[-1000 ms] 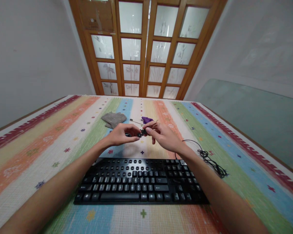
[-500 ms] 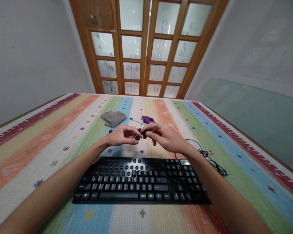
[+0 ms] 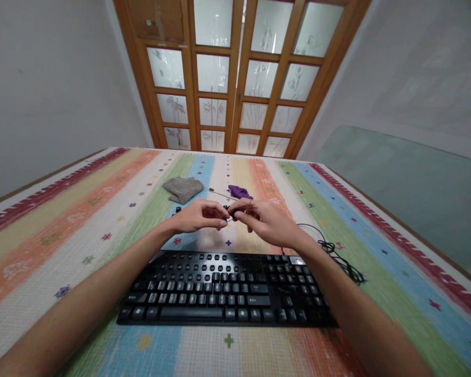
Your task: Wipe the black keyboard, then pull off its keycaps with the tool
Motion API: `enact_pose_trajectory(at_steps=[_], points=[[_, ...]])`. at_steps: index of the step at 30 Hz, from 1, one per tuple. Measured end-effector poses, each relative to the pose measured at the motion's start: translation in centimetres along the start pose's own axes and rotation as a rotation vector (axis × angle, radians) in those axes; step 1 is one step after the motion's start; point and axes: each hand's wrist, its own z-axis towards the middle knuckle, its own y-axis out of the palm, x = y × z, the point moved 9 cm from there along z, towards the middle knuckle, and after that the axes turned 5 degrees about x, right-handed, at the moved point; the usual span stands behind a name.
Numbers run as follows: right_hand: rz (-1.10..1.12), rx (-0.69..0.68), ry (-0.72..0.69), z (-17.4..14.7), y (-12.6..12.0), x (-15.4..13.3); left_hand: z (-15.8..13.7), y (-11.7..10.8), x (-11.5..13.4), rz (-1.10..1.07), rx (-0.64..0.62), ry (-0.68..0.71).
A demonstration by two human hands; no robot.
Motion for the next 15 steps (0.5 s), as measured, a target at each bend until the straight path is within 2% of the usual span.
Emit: enact_pose_trajectory(at_steps=[8, 12, 15], points=[[-0.073, 0.061, 0.048, 0.0, -0.4, 0.9, 0.2, -1.5, -0.4, 0.066, 0.156, 0.042], [-0.076, 0.084, 0.076, 0.0, -0.4, 1.3, 0.2, -1.5, 0.3, 0.068, 0.188, 0.130], [-0.070, 0.105, 0.093, 0.0, -0.5, 1.3, 0.2, -1.5, 0.3, 0.052, 0.195, 0.144]])
